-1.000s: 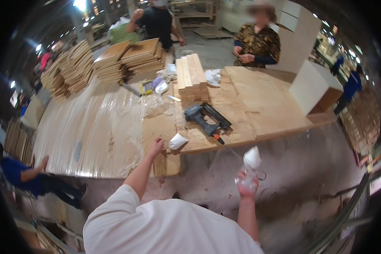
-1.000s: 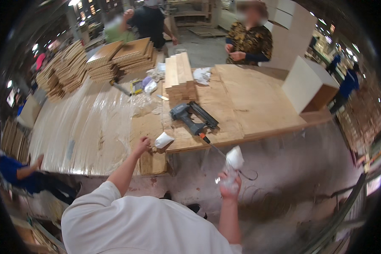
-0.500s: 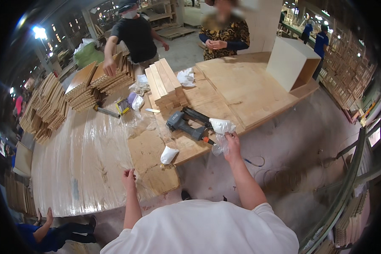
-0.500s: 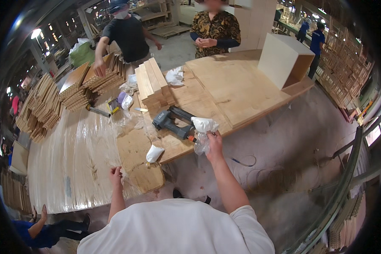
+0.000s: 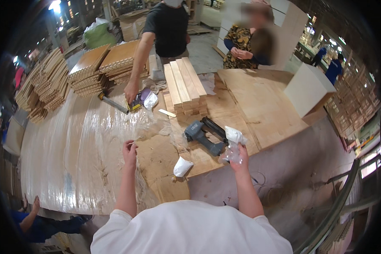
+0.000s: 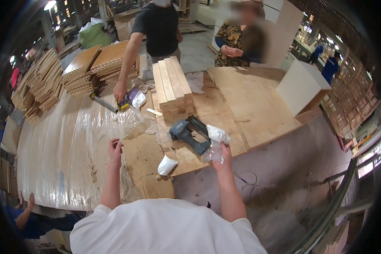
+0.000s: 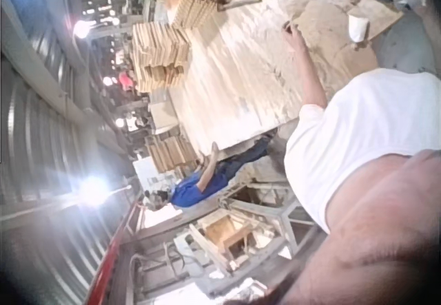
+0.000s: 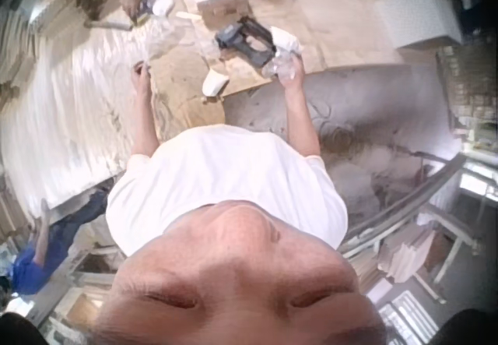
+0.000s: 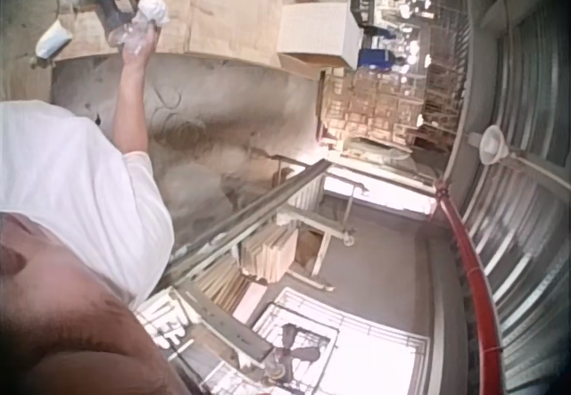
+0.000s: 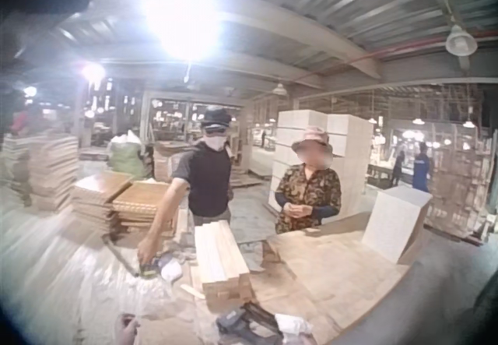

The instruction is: The person wraps small white items in plastic bags and ties them with string. They handle the items one by one, placing them on a workbench, wrapping them, and then tying the bags shut. The person also moves wrapped items to a nearby shelf.

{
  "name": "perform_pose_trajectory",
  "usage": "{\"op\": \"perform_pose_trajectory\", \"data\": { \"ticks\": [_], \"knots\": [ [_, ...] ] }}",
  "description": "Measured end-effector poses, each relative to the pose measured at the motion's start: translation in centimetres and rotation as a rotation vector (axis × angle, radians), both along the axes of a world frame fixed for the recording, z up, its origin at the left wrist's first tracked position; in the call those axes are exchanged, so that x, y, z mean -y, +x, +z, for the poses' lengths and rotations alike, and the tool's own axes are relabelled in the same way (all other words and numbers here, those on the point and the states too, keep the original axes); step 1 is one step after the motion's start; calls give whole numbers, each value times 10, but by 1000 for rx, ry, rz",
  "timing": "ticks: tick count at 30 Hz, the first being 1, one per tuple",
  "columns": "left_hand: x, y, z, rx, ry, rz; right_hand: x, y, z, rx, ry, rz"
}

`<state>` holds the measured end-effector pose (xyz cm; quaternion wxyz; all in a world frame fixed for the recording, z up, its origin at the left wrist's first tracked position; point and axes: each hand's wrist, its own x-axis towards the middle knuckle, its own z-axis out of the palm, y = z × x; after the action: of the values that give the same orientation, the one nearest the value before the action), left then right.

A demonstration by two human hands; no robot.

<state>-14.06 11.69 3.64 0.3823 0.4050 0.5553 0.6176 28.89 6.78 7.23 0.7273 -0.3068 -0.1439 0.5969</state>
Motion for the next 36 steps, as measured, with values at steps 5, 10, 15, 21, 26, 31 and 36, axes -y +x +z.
{"op": "perform_pose_trajectory", "data": {
  "ticks": [5, 10, 15, 21, 26, 31, 36],
  "knots": [
    [-63, 17, 0, 2, -25, -159, 5, -8, 0, -55, -44, 33],
    [-150, 42, -2, -372, 16, -236, 20, 13, -16, -186, -55, 13],
    [-238, 48, 11, -873, 124, -128, 36, 18, -17, -123, -138, -80],
    [-327, 51, 29, -1353, -74, 85, 61, 18, 1, -115, -239, -218],
    [-376, 52, 19, -1639, -175, 61, 69, 14, 17, -117, -177, -275],
    [-417, 55, 35, -857, -172, 33, 71, 11, 8, -102, -179, -246],
    [-430, 48, 119, 3, 239, 54, 61, 6, 14, -133, -131, -161]
  ]
}}
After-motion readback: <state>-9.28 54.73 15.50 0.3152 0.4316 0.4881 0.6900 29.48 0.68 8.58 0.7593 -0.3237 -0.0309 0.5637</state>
